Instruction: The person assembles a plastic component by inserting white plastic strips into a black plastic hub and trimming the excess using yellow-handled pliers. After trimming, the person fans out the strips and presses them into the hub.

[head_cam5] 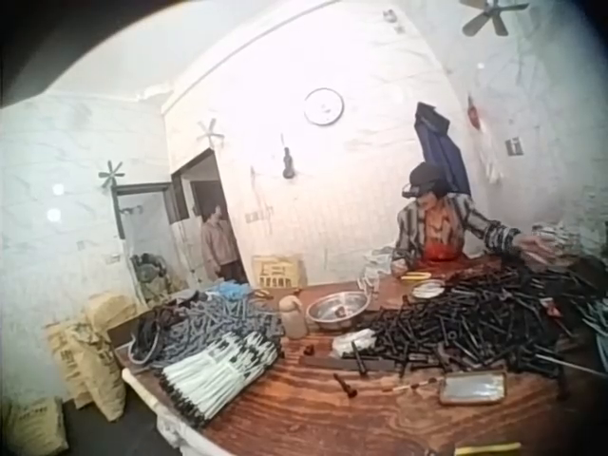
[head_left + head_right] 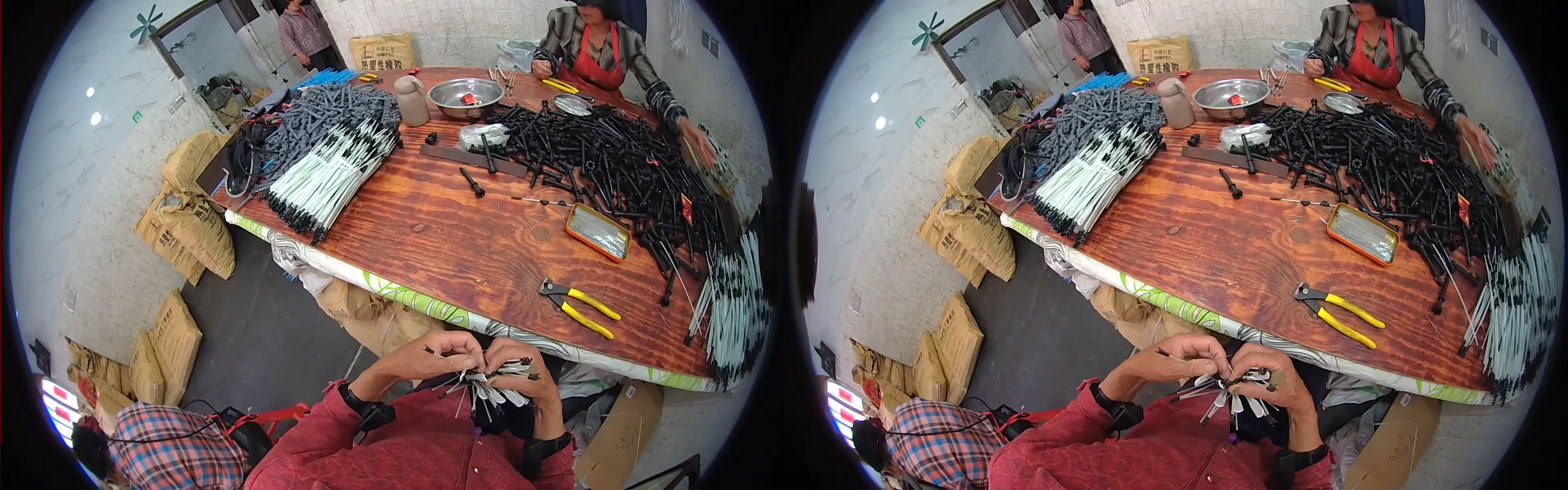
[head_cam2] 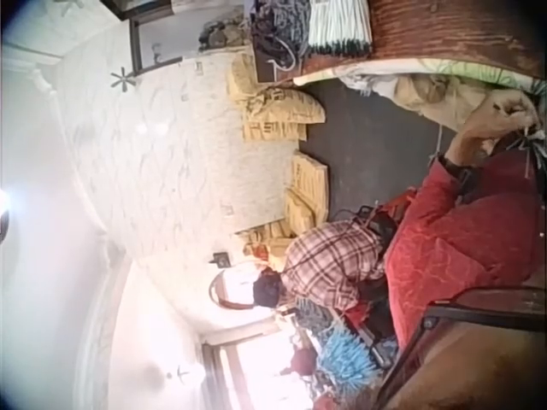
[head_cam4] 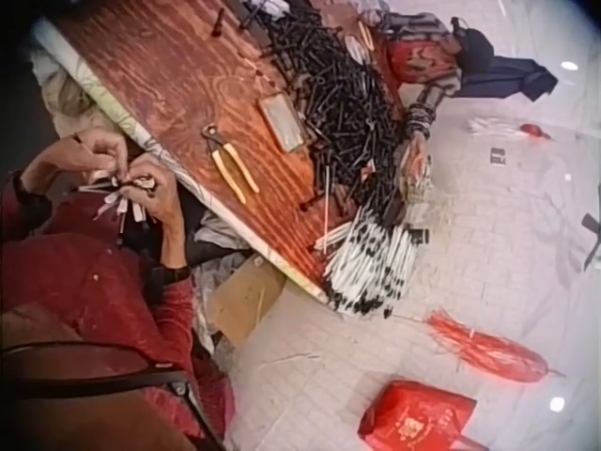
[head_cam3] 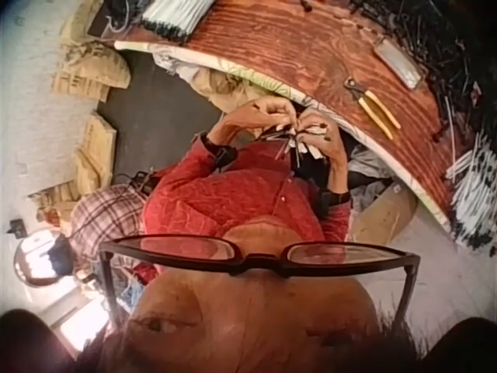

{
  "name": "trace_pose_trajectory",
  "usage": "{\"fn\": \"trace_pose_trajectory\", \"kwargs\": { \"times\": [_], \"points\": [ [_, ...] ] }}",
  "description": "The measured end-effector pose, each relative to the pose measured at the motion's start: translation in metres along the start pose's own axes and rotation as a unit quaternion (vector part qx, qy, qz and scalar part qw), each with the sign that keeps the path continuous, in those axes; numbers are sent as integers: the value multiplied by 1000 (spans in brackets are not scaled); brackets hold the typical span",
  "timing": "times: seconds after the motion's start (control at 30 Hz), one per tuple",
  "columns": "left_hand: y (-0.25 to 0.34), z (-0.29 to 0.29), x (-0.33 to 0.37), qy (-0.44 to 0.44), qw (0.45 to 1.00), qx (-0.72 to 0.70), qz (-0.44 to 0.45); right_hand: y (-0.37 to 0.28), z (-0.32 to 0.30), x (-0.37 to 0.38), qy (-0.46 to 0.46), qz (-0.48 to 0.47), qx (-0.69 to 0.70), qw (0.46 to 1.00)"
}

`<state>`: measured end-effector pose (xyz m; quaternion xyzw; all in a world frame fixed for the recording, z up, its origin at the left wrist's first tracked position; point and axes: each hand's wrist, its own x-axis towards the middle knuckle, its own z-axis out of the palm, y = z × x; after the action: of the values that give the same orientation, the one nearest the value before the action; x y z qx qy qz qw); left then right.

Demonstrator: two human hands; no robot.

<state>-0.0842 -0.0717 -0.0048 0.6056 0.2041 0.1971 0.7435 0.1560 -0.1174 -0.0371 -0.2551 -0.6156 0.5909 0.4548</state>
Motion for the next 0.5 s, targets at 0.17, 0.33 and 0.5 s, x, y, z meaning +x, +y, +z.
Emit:
{"fn": "trace_pose_trajectory", "kwargs": {
  "times": [0.17,0.33,0.5],
  "points": [
    [12,-10,-2,-45,998,-23,-41,-2,1,4,-12,-12,-22,1000],
    [8,-22,5,-82,996,-6,-27,-1,1,10,-11,-4,-30,999],
    [1,-27,10,-101,994,-19,-27,-1,2,10,-9,-2,-19,1000]
  ]
}}
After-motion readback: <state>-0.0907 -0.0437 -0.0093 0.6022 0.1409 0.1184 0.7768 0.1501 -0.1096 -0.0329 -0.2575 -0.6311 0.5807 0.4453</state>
